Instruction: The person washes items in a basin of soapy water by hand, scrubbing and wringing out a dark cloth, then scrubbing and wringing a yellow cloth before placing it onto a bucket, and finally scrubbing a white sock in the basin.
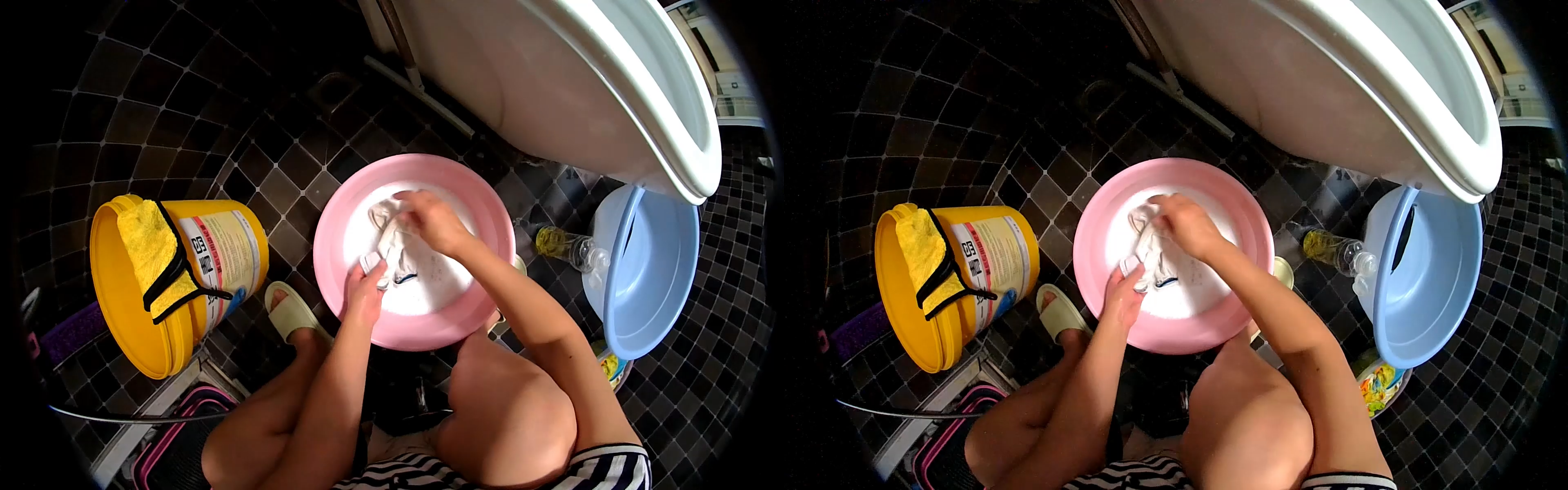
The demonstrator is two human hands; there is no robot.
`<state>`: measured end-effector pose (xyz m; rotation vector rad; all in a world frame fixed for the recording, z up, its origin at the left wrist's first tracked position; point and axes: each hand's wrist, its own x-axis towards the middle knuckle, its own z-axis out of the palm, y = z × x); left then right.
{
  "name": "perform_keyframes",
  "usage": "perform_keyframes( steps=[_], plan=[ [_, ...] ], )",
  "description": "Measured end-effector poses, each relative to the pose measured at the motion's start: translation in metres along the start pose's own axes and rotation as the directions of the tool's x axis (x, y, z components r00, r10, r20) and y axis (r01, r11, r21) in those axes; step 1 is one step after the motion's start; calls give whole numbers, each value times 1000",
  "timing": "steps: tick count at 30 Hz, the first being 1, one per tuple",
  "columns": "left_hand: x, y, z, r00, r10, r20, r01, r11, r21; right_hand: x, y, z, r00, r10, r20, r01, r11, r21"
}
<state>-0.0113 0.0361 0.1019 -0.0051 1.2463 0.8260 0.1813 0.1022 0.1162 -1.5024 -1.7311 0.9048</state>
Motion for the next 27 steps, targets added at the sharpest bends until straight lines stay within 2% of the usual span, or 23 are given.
perform_keyframes(
  steps=[1,2,4,5,8,10,14,16,17,18,20,22,25,27],
  plan=[
    [-1,-2,-2,997,-45,-61,53,989,141,4,-2,0,979,46,197,-34,997,-64],
    [-2,-5,-4,989,-82,-126,114,955,275,3,5,4,980,47,195,-35,997,-64],
    [0,-11,-8,985,-77,-154,116,957,264,-3,29,17,875,89,476,120,912,-392],
    [1,-14,-8,979,-71,-193,125,950,285,-11,38,16,821,208,531,53,899,-434],
    [7,-23,-14,969,-45,-242,136,917,374,-39,35,7,721,403,563,-85,859,-506],
    [8,-27,-14,970,-25,-244,138,878,459,-50,30,-5,699,469,540,-147,833,-533],
    [13,-25,-15,972,20,-234,126,796,592,-54,42,-8,767,510,389,-253,798,-546],
    [21,-21,-24,956,-72,-284,117,982,146,-54,57,2,821,500,275,-300,789,-537],
    [28,-20,-35,966,-108,-235,93,993,-72,-55,64,7,860,485,160,-342,779,-525],
    [24,-17,-30,966,-107,-235,93,993,-71,-56,64,8,860,485,160,-343,780,-524],
    [11,-1,-7,996,10,-85,-45,908,-416,-58,64,9,868,479,131,-348,774,-530],
    [4,9,7,996,28,-89,-66,892,-447,-61,66,11,873,471,129,-338,772,-538],
    [4,15,11,999,52,-10,-50,883,-467,-62,66,10,875,464,138,-319,768,-556],
    [16,13,-1,995,-86,-58,78,988,-130,-60,61,7,872,466,149,-312,764,-564]
  ],
)
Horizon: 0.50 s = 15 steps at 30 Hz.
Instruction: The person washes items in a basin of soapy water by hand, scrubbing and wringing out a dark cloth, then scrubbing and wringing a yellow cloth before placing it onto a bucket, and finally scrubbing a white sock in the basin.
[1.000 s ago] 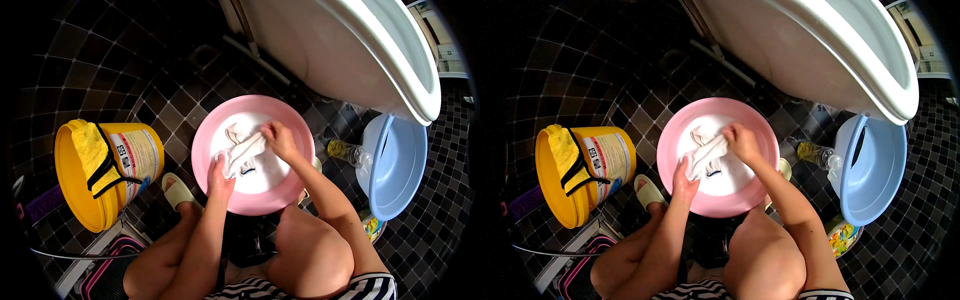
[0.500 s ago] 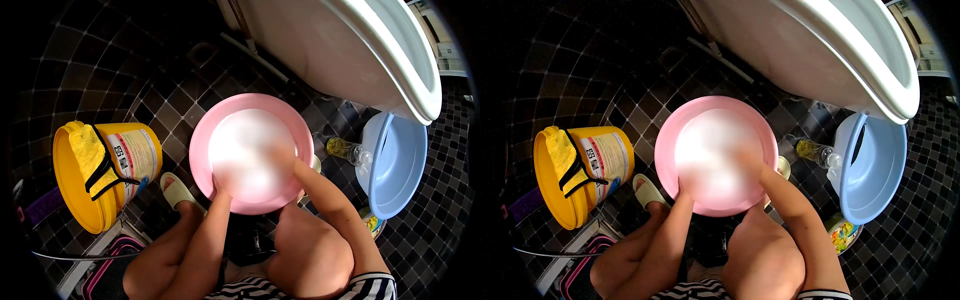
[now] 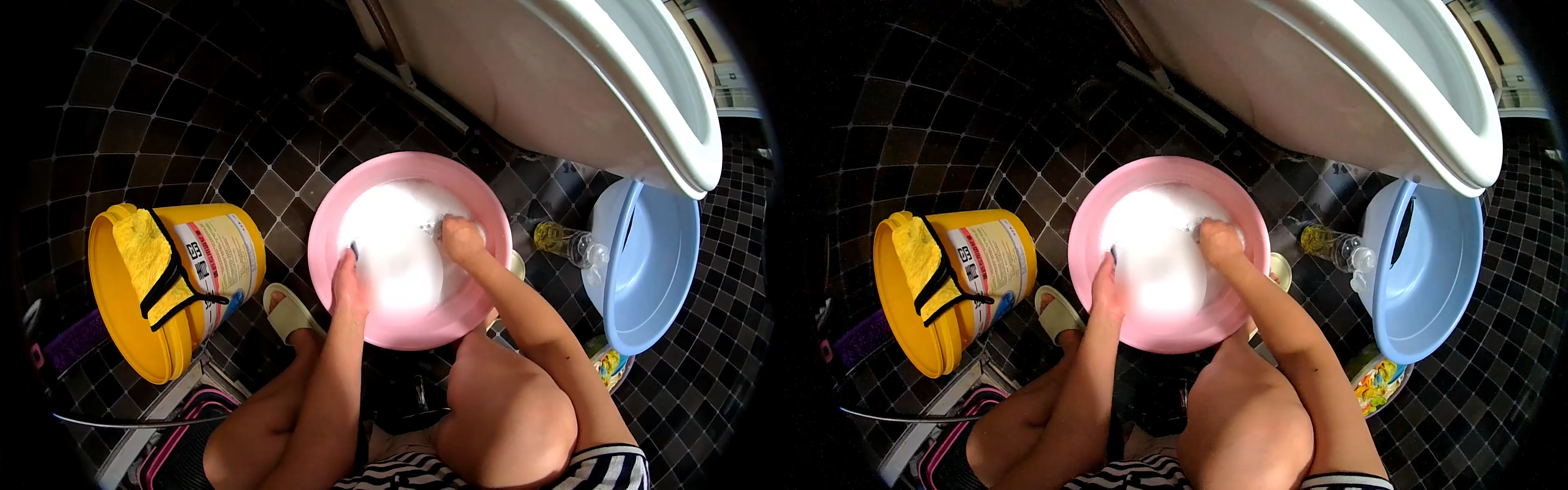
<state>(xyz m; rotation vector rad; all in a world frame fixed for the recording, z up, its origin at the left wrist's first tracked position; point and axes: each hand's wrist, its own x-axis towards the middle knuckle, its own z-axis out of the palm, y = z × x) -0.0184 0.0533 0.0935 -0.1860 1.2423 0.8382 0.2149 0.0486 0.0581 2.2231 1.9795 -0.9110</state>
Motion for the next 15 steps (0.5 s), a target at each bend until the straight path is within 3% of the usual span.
perform_keyframes(
  steps=[1,4,6,7,8,9,11,12,13,15],
  plan=[
    [5,-1,-6,1000,-2,-2,2,1000,-1,-1,-3,-6,1000,16,-19,-15,1000,24],
    [7,-6,-15,973,154,-171,-65,895,441,-7,-9,-4,998,40,-46,-38,998,41],
    [3,-15,-13,973,166,-161,-66,864,498,-18,-13,4,997,49,-60,-48,998,33],
    [0,-20,-11,972,179,-151,-67,831,553,-25,-14,12,999,-46,10,46,999,-21],
    [-2,-23,-9,980,154,-127,-60,836,545,-29,-13,18,987,-137,86,143,987,-68],
    [2,-28,-15,980,153,-127,-60,837,543,-29,-14,15,987,-137,86,143,987,-70],
    [16,-40,-33,985,170,-31,-133,861,491,-33,-20,5,949,-164,269,164,986,22],
    [15,-39,-32,980,194,-54,-140,849,510,-24,-20,-1,924,-112,365,129,991,-23],
    [13,-35,-30,979,195,-56,-139,846,514,-17,-17,-2,940,-49,338,48,999,12],
    [6,-28,-23,990,103,-98,-42,871,490,-9,-10,0,993,-26,114,11,992,129]
  ],
)
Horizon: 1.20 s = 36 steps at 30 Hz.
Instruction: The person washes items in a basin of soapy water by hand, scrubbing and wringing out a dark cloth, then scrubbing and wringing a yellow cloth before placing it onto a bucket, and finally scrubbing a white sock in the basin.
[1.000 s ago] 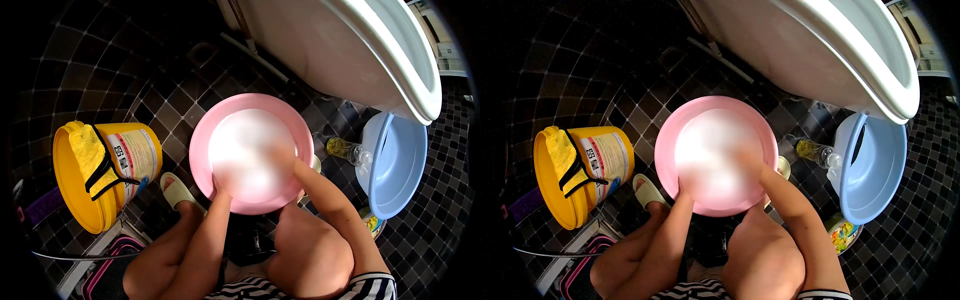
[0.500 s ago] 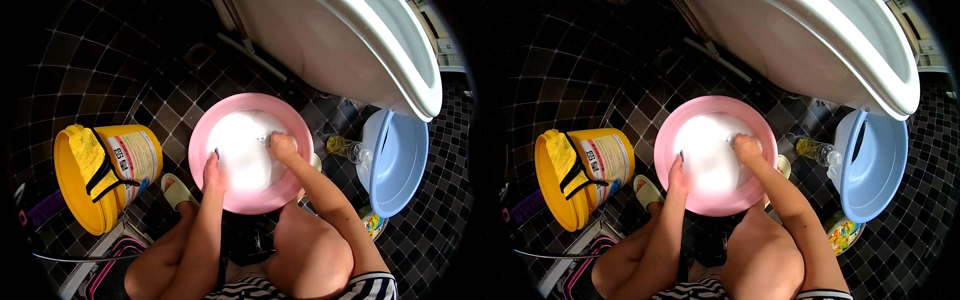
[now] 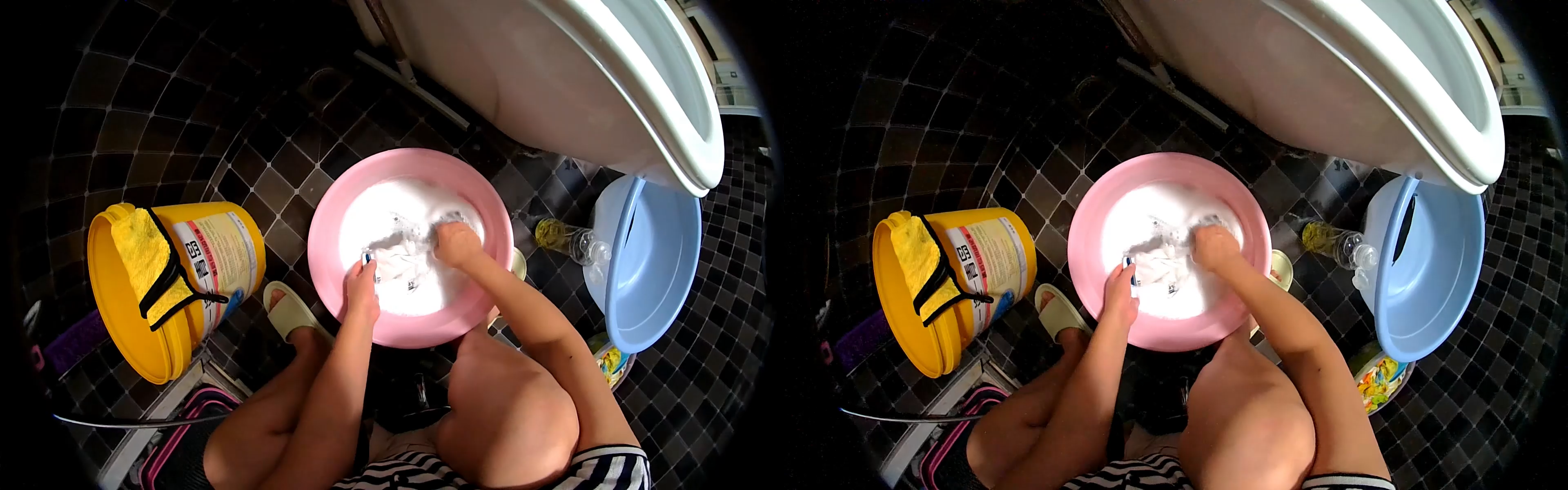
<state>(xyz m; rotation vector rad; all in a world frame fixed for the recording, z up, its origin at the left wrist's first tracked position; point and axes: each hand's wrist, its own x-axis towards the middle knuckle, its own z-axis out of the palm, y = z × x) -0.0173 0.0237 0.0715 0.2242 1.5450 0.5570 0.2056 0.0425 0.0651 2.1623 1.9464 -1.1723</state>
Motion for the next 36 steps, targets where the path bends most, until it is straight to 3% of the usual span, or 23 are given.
perform_keyframes(
  steps=[2,4,6,8,9,10,11,12,14,15,16,18,20,23,24,25,26,28,30,32,33,34,36],
  plan=[
    [-13,17,10,997,-76,9,76,997,-10,-1,-15,-14,999,3,-45,-4,1000,-12],
    [-27,32,22,988,-153,18,154,988,-22,-8,-44,-33,984,-156,88,134,967,218],
    [-36,40,31,940,-325,108,342,907,-246,-24,-72,-45,896,-442,-31,411,802,433],
    [-34,38,31,953,-245,177,297,868,-397,-37,-95,-41,811,-578,-84,521,650,554],
    [-15,24,16,869,-136,476,357,839,-411,-43,-105,-41,752,-653,-88,572,581,579],
    [-12,30,13,692,0,722,420,814,-402,-48,-112,-39,686,-721,-96,617,508,601],
    [-19,24,15,801,38,598,313,824,-471,-52,-114,-31,579,-795,-181,722,398,566],
    [-29,33,22,800,38,599,313,826,-469,-53,-114,-25,579,-794,-183,723,398,565],
    [-38,50,36,910,-291,297,389,848,-360,-52,-112,-14,489,-847,-209,818,361,448],
    [-39,53,40,898,-426,111,438,842,-316,-48,-104,-11,526,-832,-174,812,431,392],
    [-35,45,40,899,-424,113,436,842,-318,-42,-97,-13,524,-834,-173,814,431,390],
    [-37,35,46,950,-136,282,244,887,-392,-27,-78,-19,714,-692,-107,696,685,215],
    [-42,42,56,944,-204,258,302,851,-430,-14,-56,-26,846,-532,-30,530,835,151],
    [-17,34,37,969,-114,219,220,800,-558,4,-20,-21,880,-450,-151,470,872,136],
    [-13,34,32,969,-114,219,220,798,-560,6,-12,-23,938,-289,-189,321,933,165],
    [-9,33,27,989,-128,73,147,870,-470,8,-7,-23,968,-120,-221,165,966,201],
    [-5,32,21,990,-122,-74,87,929,-361,9,-5,-20,968,-121,-221,166,966,199],
    [6,16,4,986,-146,-77,103,911,-400,10,-3,-19,978,174,-113,-146,964,224],
    [2,13,1,981,-190,-31,171,935,-311,-1,-12,-11,986,159,-47,-149,974,173],
    [1,11,7,972,-229,-53,200,923,-328,-9,-17,-1,993,-76,90,73,997,35],
    [0,10,11,961,-268,-75,226,909,-350,-9,-19,1,974,-215,70,208,974,94],
    [-2,9,13,947,-306,-98,250,894,-373,-7,-18,0,974,-216,70,209,973,96],
    [1,8,13,964,-259,-65,220,907,-359,0,-17,-9,976,-19,215,-37,967,252]
  ],
)
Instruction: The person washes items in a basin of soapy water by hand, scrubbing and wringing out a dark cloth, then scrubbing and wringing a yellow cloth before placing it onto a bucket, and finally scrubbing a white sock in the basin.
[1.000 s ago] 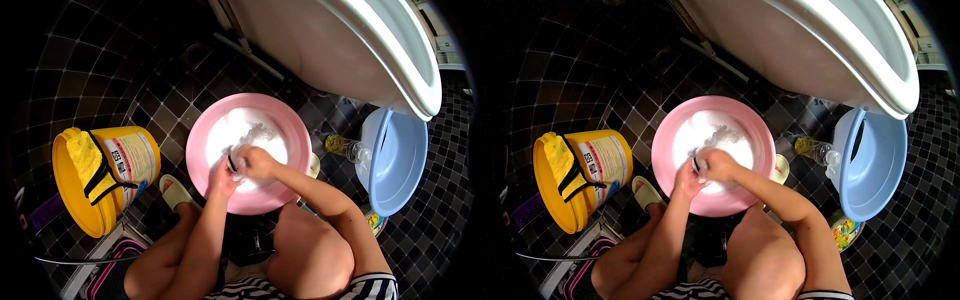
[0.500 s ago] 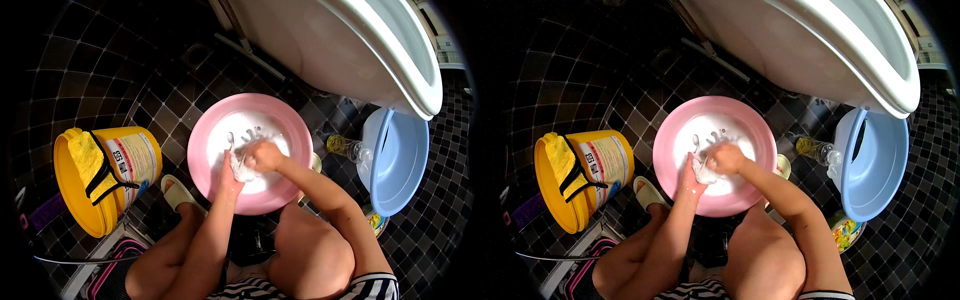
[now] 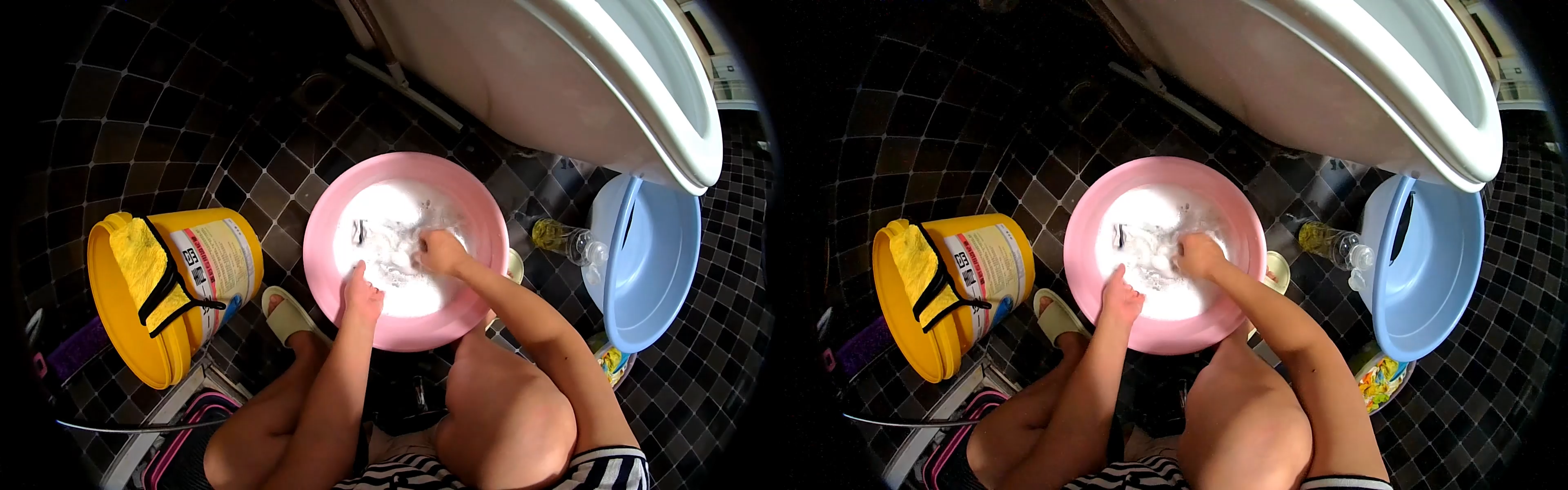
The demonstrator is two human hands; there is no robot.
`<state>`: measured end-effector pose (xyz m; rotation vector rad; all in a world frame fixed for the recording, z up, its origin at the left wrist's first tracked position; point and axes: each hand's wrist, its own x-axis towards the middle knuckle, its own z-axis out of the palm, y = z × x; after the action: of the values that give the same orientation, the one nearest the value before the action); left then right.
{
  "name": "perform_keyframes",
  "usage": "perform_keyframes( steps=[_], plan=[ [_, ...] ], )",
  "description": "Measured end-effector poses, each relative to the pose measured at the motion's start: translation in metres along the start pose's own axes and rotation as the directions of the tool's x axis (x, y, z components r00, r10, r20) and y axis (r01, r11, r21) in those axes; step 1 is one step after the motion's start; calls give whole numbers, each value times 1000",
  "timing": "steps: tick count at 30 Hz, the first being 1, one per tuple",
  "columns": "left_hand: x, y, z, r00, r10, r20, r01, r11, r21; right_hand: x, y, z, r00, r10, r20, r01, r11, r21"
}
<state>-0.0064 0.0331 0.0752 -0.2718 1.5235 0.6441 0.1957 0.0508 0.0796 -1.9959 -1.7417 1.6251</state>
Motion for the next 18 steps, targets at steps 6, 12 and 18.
perform_keyframes(
  steps=[6,12,18],
  plan=[
    [-9,18,11,961,-84,263,121,984,-130,-19,-50,6,837,-486,-251,547,734,403],
    [-33,36,22,889,-36,457,103,987,-123,-60,-108,11,573,-815,-89,786,516,340],
    [-40,13,32,872,-60,485,106,992,-68,-33,-70,21,456,-836,-305,854,507,-113]
  ],
)
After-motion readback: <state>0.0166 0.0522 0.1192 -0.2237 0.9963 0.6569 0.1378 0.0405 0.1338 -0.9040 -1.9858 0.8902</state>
